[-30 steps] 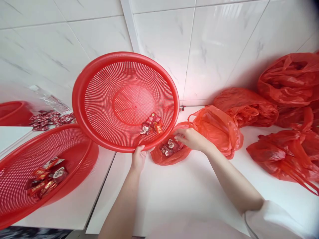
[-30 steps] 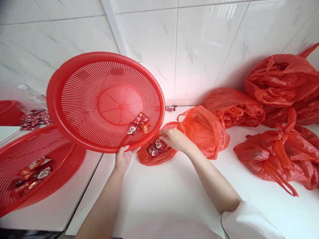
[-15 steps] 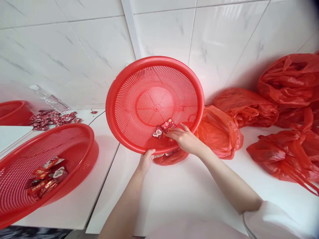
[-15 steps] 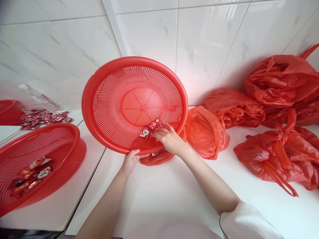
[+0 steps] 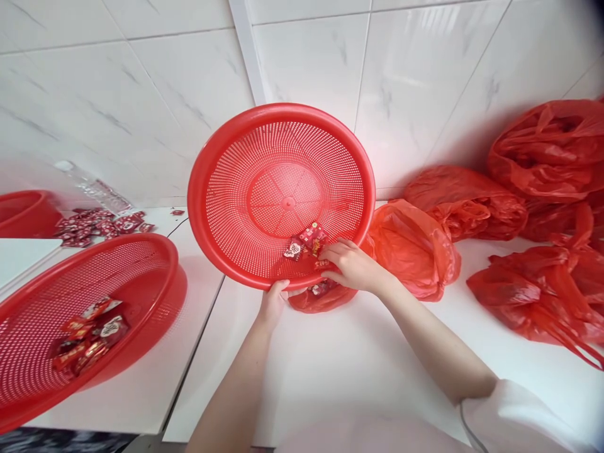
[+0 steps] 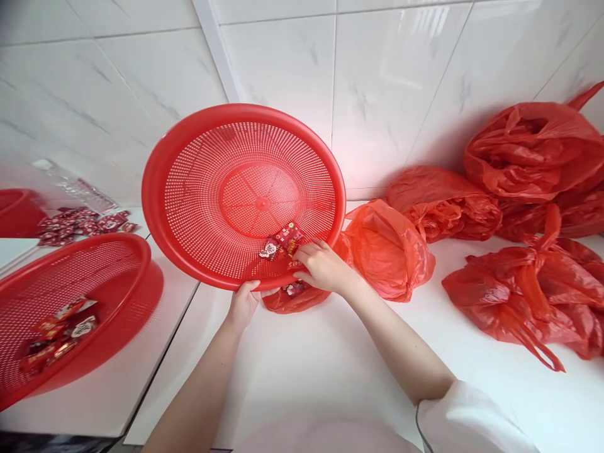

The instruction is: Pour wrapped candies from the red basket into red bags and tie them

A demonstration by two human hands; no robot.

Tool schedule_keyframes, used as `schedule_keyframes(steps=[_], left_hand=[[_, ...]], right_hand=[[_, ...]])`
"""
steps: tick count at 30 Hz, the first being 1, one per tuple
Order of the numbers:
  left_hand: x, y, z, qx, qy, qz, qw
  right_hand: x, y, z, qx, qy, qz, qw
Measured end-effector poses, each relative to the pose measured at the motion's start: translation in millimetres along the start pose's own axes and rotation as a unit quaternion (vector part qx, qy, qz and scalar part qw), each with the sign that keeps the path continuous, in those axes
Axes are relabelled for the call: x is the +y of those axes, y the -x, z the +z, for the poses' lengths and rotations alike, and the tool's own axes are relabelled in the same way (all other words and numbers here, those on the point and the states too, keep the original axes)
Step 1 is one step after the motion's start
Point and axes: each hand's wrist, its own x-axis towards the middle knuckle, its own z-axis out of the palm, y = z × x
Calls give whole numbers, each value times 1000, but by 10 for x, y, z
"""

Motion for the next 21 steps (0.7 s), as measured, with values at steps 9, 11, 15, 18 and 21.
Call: schedule_keyframes(steps=[9, 11, 15, 18, 21], left_hand=[[39, -28, -32, 21, 17, 25, 999], [60, -33, -37, 31, 20, 30, 999], [127, -33, -17, 52, 18, 41, 998], [173, -33, -4, 60, 25, 56, 996], [196, -43, -16, 64, 32, 69, 995]], right_hand=[[-20, -35, -36, 6, -8, -20, 1000], [-10, -31, -81, 9, -4, -25, 1000], [57, 20, -213, 33, 11, -7, 999], [129, 75, -292, 48, 25, 36, 998], [193, 112, -305, 51, 20, 109, 993]])
